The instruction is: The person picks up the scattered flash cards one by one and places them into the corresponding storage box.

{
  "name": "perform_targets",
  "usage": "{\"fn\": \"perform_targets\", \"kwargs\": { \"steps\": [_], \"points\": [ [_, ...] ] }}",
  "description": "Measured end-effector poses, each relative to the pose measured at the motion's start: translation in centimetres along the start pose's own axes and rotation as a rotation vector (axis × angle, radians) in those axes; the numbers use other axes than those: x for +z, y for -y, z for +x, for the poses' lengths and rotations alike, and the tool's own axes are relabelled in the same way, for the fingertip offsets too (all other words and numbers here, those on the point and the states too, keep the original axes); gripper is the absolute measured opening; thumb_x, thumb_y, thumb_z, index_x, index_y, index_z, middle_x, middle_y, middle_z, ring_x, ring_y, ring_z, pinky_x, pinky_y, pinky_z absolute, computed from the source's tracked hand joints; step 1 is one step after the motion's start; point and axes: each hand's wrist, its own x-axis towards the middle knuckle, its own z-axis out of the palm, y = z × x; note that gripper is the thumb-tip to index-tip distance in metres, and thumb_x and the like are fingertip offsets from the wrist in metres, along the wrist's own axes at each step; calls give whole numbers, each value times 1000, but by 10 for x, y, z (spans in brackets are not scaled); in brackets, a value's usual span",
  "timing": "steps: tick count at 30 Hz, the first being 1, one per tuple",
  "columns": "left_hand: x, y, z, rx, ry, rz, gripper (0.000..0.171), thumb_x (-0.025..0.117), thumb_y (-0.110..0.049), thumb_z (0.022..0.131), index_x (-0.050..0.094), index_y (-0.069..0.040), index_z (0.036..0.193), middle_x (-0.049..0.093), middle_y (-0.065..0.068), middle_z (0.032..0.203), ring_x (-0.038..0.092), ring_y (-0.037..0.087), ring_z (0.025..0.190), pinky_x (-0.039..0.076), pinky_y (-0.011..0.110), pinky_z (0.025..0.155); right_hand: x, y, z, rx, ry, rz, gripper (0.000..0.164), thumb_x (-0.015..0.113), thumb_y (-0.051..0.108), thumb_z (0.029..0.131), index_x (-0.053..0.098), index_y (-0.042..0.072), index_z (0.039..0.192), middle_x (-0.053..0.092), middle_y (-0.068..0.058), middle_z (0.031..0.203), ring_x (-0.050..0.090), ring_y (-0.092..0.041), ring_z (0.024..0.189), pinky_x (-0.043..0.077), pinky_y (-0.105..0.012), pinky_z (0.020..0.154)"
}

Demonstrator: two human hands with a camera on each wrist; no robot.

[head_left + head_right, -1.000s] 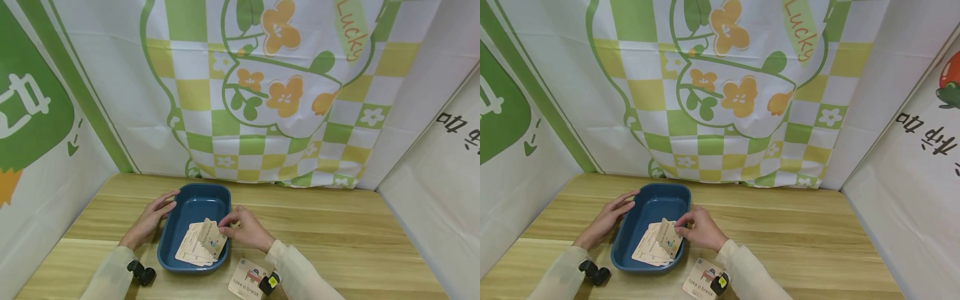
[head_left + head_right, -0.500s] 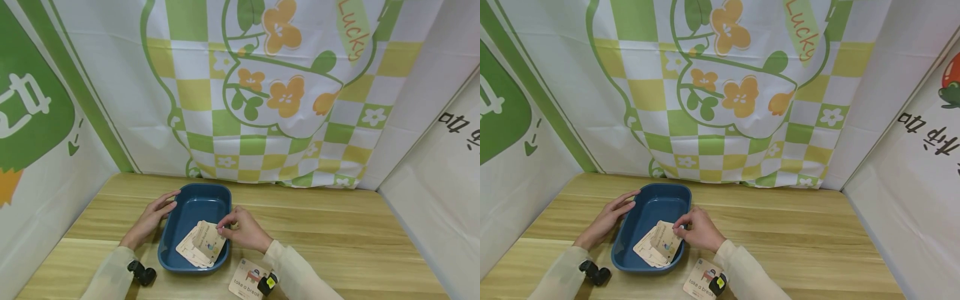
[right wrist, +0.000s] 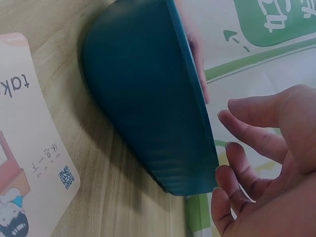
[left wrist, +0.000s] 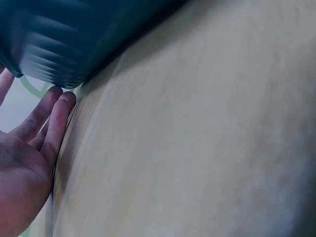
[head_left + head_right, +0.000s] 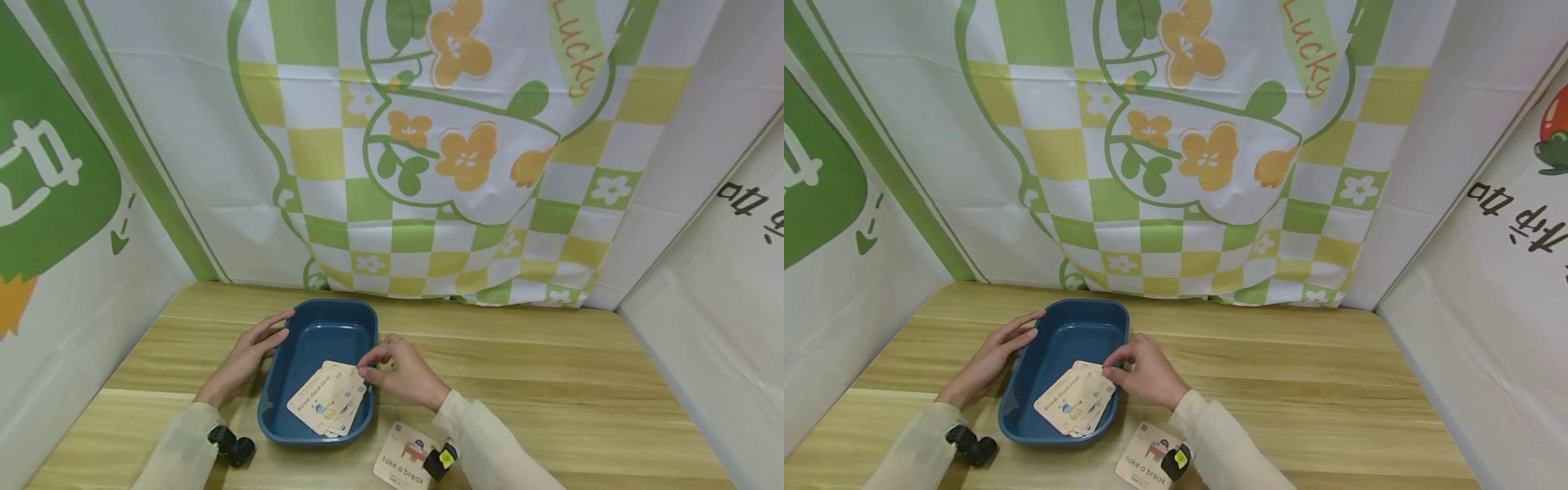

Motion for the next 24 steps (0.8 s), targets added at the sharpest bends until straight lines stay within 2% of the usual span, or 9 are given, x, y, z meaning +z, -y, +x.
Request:
{"fn": "perform_targets", "kwargs": {
  "steps": [4, 9, 17, 20, 24],
  "points": [
    [0, 0, 0, 4, 1, -2, 56, 50, -38, 108, 40, -12, 156, 40, 19, 155, 44, 36, 134, 44, 29, 98, -3, 0, -3, 10, -1, 19, 9, 72, 13, 95, 80, 9, 99, 62, 8, 90, 54, -28, 91, 46, -39, 83],
    [0, 0, 0, 5, 2, 5, 55, 50, -38, 108, 40, -12, 156, 39, 18, 155, 45, 31, 132, 44, 29, 98, -9, -1, -7, 22, -8, 17, 10, 72, 15, 95, 79, 11, 100, 60, 6, 93, 55, -20, 93, 45, -36, 84],
    [-1, 0, 1, -6, -3, 8, 56, 50, -39, 108, 40, -13, 157, 39, 19, 155, 41, 37, 136, 43, 34, 100, -23, -10, -20, 36, -37, 28, 11, 73, 17, 95, 78, 9, 101, 61, 3, 97, 54, -19, 95, 43, -37, 80],
    [-1, 1, 1, -8, -5, 10, 56, 50, -39, 108, 40, -13, 157, 39, 19, 155, 41, 38, 137, 43, 35, 100, -29, -15, -28, 53, -47, 27, 9, 73, 17, 95, 78, 12, 100, 60, 3, 96, 53, -18, 93, 42, -35, 78],
    [-1, 1, 1, -4, -3, 10, 56, 50, -39, 108, 40, -13, 157, 38, 18, 156, 41, 36, 137, 44, 31, 99, -38, -22, -40, 54, -58, 19, 7, 73, 18, 95, 77, 13, 99, 62, -1, 99, 53, -19, 93, 41, -34, 76]
  ]
}}
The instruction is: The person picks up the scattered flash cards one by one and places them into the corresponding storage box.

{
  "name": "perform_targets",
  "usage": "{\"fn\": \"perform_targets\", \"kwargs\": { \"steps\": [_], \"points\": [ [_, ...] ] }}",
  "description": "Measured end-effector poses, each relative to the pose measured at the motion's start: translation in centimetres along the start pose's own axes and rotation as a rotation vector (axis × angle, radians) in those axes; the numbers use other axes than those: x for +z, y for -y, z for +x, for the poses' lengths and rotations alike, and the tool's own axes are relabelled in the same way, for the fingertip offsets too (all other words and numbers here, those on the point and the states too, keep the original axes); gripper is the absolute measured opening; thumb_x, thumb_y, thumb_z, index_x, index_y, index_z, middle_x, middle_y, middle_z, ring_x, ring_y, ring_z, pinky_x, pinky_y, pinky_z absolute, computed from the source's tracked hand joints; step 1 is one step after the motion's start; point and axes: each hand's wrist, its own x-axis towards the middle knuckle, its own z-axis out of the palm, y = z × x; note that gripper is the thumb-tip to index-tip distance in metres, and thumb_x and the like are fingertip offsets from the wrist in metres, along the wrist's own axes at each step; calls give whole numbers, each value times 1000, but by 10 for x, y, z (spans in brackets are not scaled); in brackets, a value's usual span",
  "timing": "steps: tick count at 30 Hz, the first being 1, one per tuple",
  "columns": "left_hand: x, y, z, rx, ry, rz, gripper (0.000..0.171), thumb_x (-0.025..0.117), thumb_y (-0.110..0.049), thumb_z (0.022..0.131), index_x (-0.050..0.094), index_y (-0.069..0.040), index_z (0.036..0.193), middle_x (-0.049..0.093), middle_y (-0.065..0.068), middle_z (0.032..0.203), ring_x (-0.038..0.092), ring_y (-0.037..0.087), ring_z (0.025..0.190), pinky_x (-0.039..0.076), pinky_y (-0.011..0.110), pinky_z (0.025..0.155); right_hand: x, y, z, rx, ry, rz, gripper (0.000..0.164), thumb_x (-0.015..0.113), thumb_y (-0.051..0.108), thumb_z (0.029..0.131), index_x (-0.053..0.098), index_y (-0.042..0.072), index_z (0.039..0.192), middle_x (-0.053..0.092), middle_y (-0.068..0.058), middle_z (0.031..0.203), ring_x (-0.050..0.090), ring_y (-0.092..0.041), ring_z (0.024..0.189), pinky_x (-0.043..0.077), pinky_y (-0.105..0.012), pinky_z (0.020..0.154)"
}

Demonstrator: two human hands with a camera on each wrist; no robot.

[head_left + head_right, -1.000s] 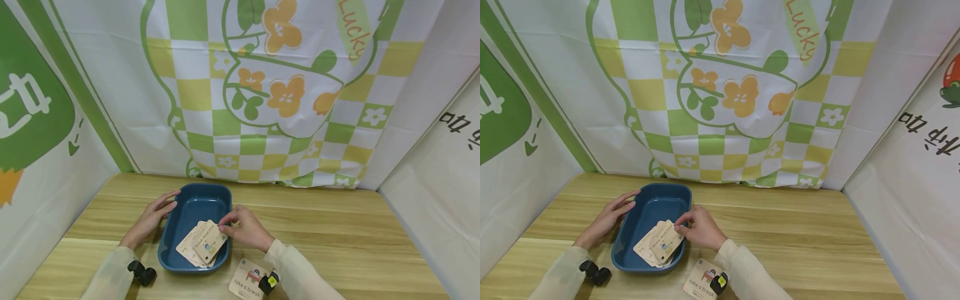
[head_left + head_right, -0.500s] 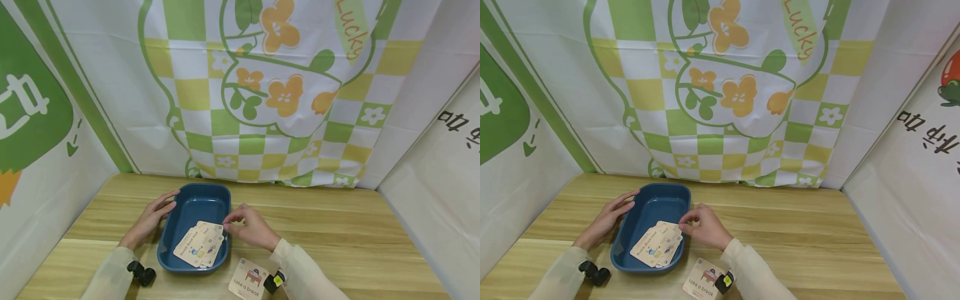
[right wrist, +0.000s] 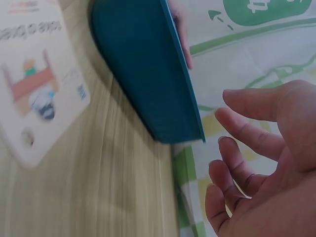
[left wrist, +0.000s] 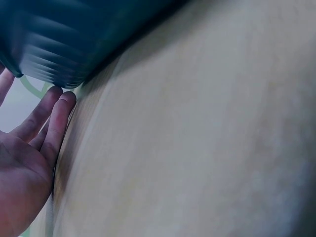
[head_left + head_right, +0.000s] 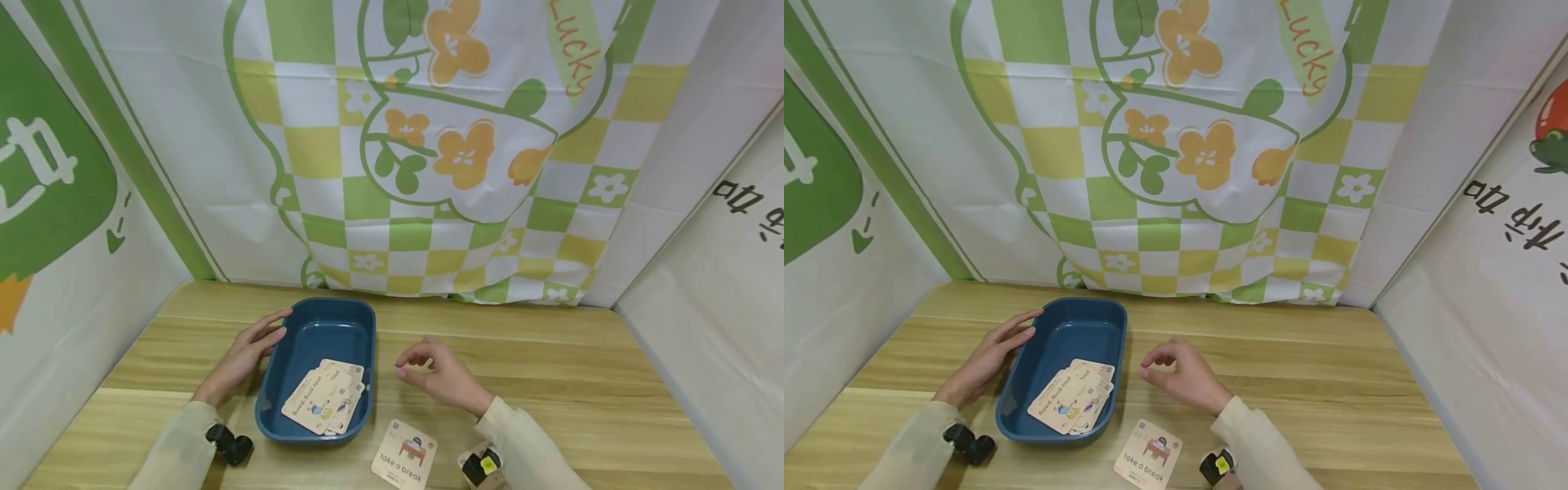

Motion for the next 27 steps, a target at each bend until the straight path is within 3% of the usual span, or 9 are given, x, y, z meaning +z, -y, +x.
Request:
{"fn": "perform_targets", "kwargs": {
  "steps": [4, 13, 20, 27],
  "points": [
    [-1, -1, 0, 8, -2, 10, 56, 50, -39, 108, 40, -12, 156, 38, 17, 157, 43, 32, 135, 44, 29, 98, -11, -8, -11, -6, -7, -13, 10, 74, 20, 94, 77, 12, 100, 63, -2, 100, 53, -19, 92, 41, -32, 75],
    [-2, 0, -1, 3, -6, 16, 56, 49, -39, 108, 40, -12, 157, 40, 17, 155, 45, 28, 132, 43, 37, 101, -30, -28, -41, -7, 33, -22, 18, 78, 16, 90, 75, 3, 102, 61, -8, 97, 53, -24, 89, 45, -32, 74],
    [0, -2, -3, 11, -2, 2, 55, 49, -36, 108, 40, -10, 156, 39, 19, 155, 46, 30, 132, 45, 33, 99, -44, -49, -70, 47, 70, -44, 24, 79, 24, 90, 73, 7, 106, 60, -6, 97, 54, -23, 91, 47, -32, 77],
    [1, -5, -2, 15, -2, -1, 55, 49, -36, 109, 40, -10, 156, 39, 19, 156, 44, 31, 133, 44, 34, 100, -58, -64, -96, 26, 120, -112, 34, 86, 31, 83, 72, 12, 108, 60, -2, 100, 55, -19, 91, 48, -32, 78]
  ]
}}
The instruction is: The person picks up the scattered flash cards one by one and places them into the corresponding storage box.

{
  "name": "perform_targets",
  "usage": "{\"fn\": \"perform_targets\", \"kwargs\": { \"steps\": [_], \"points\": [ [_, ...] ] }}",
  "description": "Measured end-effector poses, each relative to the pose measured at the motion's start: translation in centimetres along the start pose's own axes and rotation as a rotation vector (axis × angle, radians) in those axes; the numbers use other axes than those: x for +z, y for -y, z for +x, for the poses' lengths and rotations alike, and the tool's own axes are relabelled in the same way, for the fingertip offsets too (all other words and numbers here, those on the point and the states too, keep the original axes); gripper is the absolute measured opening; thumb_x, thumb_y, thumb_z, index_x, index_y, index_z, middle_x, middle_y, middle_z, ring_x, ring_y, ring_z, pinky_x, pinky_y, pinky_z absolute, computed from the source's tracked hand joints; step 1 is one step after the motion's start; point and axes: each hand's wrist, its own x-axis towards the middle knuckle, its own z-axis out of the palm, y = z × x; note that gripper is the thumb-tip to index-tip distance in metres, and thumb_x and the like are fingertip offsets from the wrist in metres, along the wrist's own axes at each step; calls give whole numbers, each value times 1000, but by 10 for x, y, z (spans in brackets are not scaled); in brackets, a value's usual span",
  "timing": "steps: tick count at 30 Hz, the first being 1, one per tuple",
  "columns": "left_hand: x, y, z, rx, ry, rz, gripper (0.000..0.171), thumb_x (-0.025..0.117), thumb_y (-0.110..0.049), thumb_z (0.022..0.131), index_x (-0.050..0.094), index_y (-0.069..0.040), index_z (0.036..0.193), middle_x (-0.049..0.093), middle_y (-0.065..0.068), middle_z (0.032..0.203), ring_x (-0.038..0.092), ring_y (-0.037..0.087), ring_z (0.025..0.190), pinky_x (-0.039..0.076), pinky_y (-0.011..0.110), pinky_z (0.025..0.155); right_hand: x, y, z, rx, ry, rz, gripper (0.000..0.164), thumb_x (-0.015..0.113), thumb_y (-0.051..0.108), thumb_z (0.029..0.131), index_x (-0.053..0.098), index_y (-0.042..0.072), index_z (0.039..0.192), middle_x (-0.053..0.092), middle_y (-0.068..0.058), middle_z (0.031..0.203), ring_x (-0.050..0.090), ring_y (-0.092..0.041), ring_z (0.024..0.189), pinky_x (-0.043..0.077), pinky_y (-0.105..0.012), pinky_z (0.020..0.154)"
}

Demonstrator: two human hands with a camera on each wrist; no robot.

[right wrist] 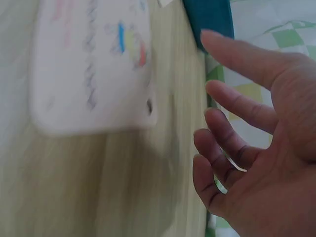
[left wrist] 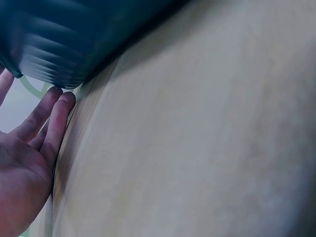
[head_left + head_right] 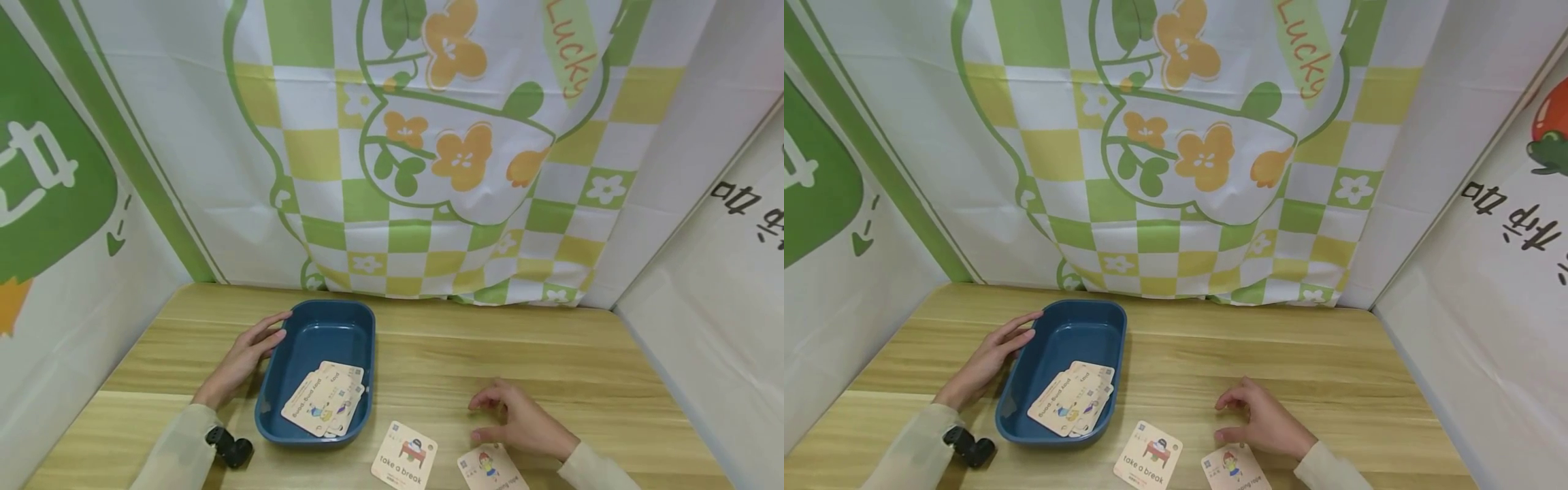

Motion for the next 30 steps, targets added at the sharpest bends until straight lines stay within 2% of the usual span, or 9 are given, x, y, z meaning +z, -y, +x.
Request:
{"fn": "perform_targets", "kwargs": {
  "steps": [2, 9, 12, 16, 21, 26, 30],
  "points": [
    [0, 0, 0, 0, -1, 1, 55, 49, -36, 109, 40, -10, 156, 39, 18, 156, 44, 31, 133, 44, 35, 100, -3, -3, -6, 4, 12, -23, 40, 88, 36, 79, 72, 14, 109, 58, -1, 101, 53, -18, 90, 46, -31, 77],
    [0, 0, 0, -1, -3, 7, 55, 50, -37, 108, 41, -11, 156, 39, 18, 156, 45, 29, 132, 45, 32, 98, -10, -8, -24, 48, 117, -107, 61, 92, 50, 66, 69, 25, 117, 49, 4, 109, 46, -13, 105, 43, -32, 94],
    [1, 1, 0, 1, -1, 11, 55, 49, -37, 108, 40, -10, 156, 38, 19, 156, 46, 27, 131, 45, 31, 98, -11, -9, -27, 18, 164, -140, 70, 93, 54, 62, 66, 26, 121, 46, 5, 110, 42, -13, 105, 43, -31, 92],
    [0, 2, 0, -10, -5, 11, 55, 50, -39, 108, 41, -12, 156, 39, 17, 156, 48, 19, 127, 45, 28, 97, -8, -10, -28, -37, 184, -234, 77, 91, 61, 60, 60, 28, 123, 42, 9, 109, 36, -9, 104, 43, -31, 89],
    [0, 4, 0, -10, -7, 7, 55, 50, -38, 108, 42, -13, 156, 39, 15, 156, 48, 14, 126, 44, 27, 97, -6, -11, -26, -46, 179, -271, 78, 92, 59, 58, 58, 29, 122, 41, 12, 109, 35, -8, 103, 41, -32, 90],
    [0, 5, 1, -7, -4, 13, 55, 50, -38, 108, 41, -12, 156, 39, 15, 156, 47, 14, 126, 44, 30, 98, -7, -12, -23, 6, 148, -252, 69, 90, 56, 62, 61, 26, 117, 44, 10, 109, 37, -12, 103, 42, -33, 90],
    [-1, 5, 1, -6, -5, 8, 55, 50, -38, 108, 41, -12, 156, 39, 15, 156, 48, 9, 123, 45, 30, 97, -8, -13, -22, 51, 112, -274, 67, 88, 58, 65, 63, 24, 117, 45, 9, 114, 40, -16, 109, 43, -41, 95]
  ]
}}
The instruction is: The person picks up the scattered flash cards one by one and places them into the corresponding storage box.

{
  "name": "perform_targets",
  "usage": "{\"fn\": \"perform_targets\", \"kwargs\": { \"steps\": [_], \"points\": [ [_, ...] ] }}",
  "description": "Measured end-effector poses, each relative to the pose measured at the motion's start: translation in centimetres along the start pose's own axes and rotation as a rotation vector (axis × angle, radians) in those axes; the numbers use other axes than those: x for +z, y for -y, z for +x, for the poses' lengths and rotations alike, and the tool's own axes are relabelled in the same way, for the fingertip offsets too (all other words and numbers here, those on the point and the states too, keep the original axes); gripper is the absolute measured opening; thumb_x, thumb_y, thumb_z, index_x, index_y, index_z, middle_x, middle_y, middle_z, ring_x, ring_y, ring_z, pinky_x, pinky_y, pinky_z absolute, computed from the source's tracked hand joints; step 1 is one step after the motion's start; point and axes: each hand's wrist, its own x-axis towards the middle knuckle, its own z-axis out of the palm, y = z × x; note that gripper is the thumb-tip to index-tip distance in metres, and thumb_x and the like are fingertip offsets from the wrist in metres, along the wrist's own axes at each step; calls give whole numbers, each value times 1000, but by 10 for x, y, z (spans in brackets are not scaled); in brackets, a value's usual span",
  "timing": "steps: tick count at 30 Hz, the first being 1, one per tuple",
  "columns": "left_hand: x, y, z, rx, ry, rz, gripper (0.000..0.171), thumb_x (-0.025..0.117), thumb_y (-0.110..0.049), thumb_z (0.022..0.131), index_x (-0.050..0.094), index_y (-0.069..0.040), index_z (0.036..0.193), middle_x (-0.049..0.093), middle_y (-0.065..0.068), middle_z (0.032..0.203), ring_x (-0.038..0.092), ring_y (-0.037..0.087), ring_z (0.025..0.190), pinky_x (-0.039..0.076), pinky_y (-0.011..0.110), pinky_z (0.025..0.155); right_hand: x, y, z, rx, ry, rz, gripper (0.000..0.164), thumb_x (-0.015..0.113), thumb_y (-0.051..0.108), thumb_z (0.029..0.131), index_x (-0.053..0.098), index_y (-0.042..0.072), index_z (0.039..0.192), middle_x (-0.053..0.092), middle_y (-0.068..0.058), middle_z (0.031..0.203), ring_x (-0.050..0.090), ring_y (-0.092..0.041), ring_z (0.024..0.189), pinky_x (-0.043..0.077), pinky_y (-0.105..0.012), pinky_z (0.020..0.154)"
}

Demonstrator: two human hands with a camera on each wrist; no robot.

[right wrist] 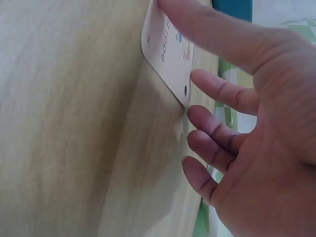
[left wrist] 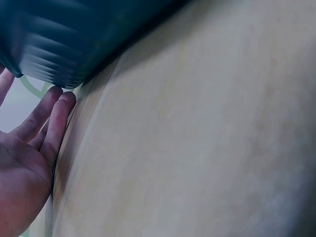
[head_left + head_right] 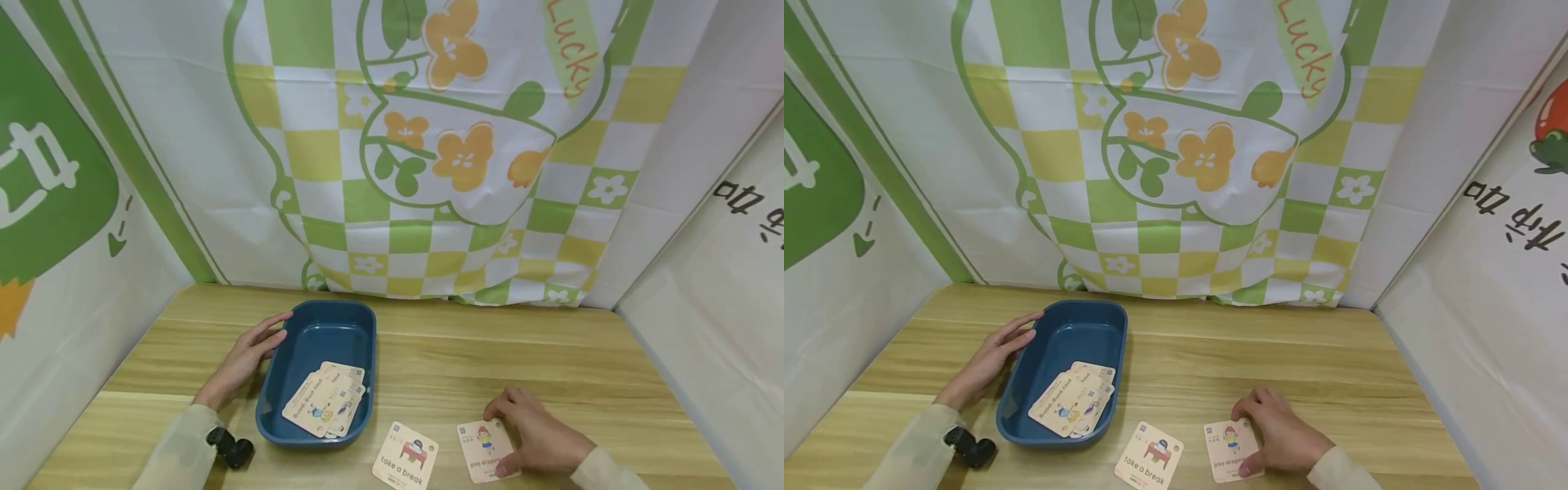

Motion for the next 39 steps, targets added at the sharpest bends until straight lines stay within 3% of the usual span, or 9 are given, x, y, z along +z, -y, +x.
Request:
{"fn": "perform_targets", "kwargs": {
  "steps": [7, 13, 16, 20, 24, 31, 39],
  "points": [
    [-1, 0, 1, -2, -1, 1, 55, 50, -38, 108, 41, -12, 156, 39, 15, 157, 48, 12, 125, 44, 31, 98, -4, -1, -1, -10, -7, -36, 82, 91, 63, 52, 64, 20, 116, 45, 6, 113, 41, -19, 107, 42, -47, 93],
    [-1, -1, 1, -2, 5, -4, 55, 50, -38, 108, 41, -13, 156, 38, 14, 157, 46, 22, 130, 45, 27, 97, -3, -2, 1, 17, -6, -33, 79, 91, 63, 50, 62, 20, 109, 44, 6, 110, 39, -19, 104, 42, -46, 93],
    [-2, -1, 1, 3, 7, -6, 55, 50, -38, 108, 41, -13, 156, 38, 15, 157, 46, 21, 130, 45, 25, 96, -3, -2, 2, 33, -21, -36, 75, 91, 62, 50, 59, 19, 104, 44, 5, 109, 39, -19, 104, 42, -45, 93],
    [-1, 0, 2, 13, 4, -23, 55, 51, -37, 108, 41, -12, 156, 40, 17, 155, 51, 10, 123, 46, 23, 95, -4, -2, 6, 70, -39, -8, 65, 92, 57, 56, 58, 20, 96, 42, 5, 105, 39, -20, 103, 42, -40, 90],
    [-1, 1, 1, 20, 3, -33, 55, 51, -36, 108, 41, -11, 156, 41, 20, 154, 53, 2, 117, 47, 22, 94, -7, -3, 8, 72, -58, 63, 49, 90, 49, 68, 59, 20, 92, 44, 4, 100, 38, -21, 98, 41, -33, 85],
    [0, 2, 0, 11, 0, -30, 55, 51, -37, 108, 41, -12, 156, 42, 20, 153, 53, 3, 117, 46, 21, 94, -15, -7, 11, 22, -128, 228, 24, 79, 27, 89, 59, 13, 89, 48, -1, 93, 42, -19, 91, 39, -28, 79],
    [-1, 2, 0, 4, 3, -28, 55, 52, -37, 107, 41, -13, 156, 43, 19, 153, 52, 5, 119, 46, 23, 95, -19, -4, 21, 82, -248, 233, 10, 75, 22, 93, 74, 13, 88, 57, -2, 93, 47, -18, 85, 40, -28, 73]
  ]
}}
